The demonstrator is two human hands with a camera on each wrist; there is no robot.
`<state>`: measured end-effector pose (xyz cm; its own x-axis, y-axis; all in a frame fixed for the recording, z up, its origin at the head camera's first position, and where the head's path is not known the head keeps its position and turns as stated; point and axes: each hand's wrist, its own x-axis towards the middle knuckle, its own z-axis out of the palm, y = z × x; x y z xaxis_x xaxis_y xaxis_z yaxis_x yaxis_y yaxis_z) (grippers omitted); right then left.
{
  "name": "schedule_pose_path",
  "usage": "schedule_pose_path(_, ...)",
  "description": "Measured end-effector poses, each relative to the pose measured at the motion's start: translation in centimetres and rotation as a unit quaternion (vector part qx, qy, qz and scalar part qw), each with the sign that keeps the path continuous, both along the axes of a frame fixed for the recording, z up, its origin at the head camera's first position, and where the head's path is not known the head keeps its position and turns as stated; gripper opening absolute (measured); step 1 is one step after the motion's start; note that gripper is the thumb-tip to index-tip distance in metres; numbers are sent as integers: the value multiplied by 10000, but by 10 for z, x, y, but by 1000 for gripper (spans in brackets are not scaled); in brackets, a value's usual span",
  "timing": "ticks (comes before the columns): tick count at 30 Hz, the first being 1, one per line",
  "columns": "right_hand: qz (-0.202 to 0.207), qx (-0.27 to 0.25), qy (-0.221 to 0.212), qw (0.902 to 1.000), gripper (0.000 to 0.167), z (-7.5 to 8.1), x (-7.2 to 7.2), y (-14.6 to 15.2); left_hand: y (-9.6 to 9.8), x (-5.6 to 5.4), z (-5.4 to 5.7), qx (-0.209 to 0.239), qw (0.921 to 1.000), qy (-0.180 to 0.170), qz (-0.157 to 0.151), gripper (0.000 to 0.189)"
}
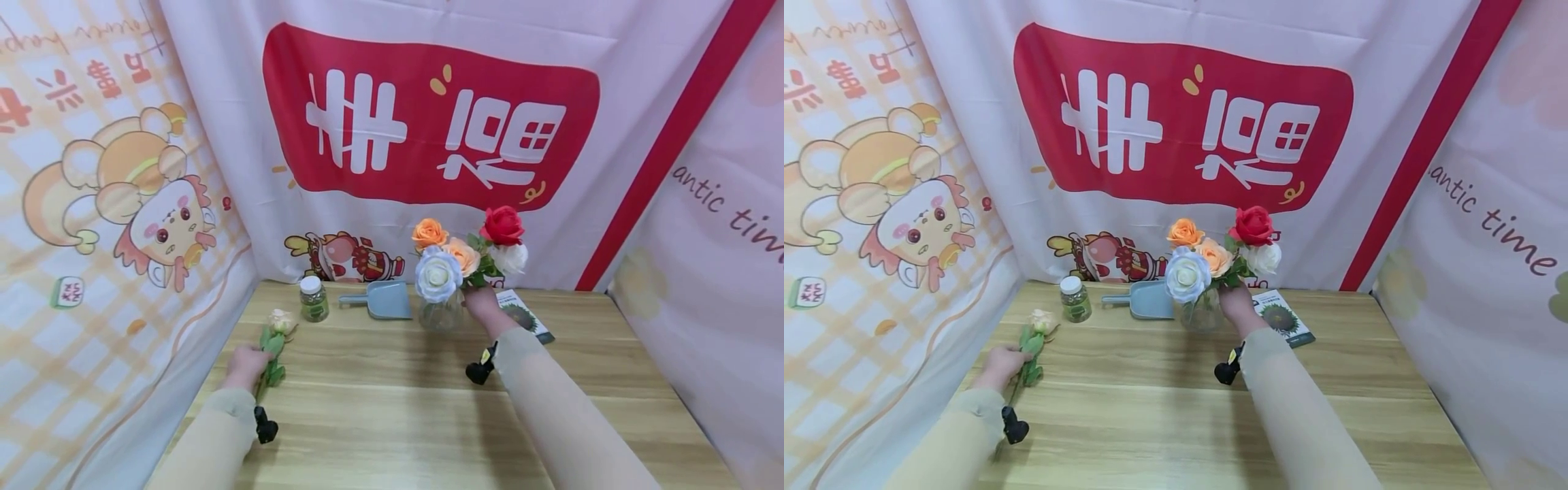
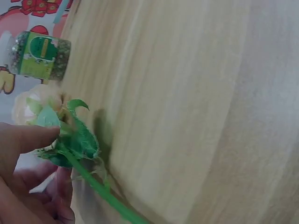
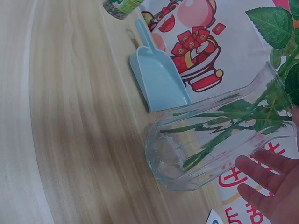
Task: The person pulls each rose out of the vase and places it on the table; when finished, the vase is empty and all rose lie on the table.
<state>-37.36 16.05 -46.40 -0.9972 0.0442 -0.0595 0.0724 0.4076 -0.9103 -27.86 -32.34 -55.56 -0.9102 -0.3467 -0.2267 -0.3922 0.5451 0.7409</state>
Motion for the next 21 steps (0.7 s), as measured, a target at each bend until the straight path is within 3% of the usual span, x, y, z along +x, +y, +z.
schedule_pose_path(3, -17, 1, -25, 10000, 47, 0, -1, 1, 3, -2, 9, -70, 9998, 82, 188, 71)
schedule_pose_path(5, -28, -36, -40, 10000, 48, 0, -1, 1, 7, -5, 18, -338, 9981, 352, 385, 77)
schedule_pose_path(7, -48, -155, -62, 9998, 48, -1, -1, 1, 15, -10, 30, -507, 9938, 790, 600, 81)
schedule_pose_path(10, -54, -247, -91, 9996, 48, -3, -2, 1, 35, -22, 50, -527, 9836, 1591, 662, 76)
schedule_pose_path(12, -78, -248, -90, 9996, 47, -3, -2, 2, 54, -32, 62, -356, 9753, 2137, 430, 69)
schedule_pose_path(15, -123, -155, -55, 9998, 47, -4, -2, 2, 89, -46, 76, -147, 9581, 2851, -242, 52)
schedule_pose_path(18, -161, -62, -13, 9998, 47, -4, -2, 2, 131, -55, 85, 206, 9433, 3171, -953, 38)
schedule_pose_path(21, -194, 33, 41, 9998, 46, -4, -1, 2, 177, -59, 92, 652, 9346, 3135, -1549, 33)
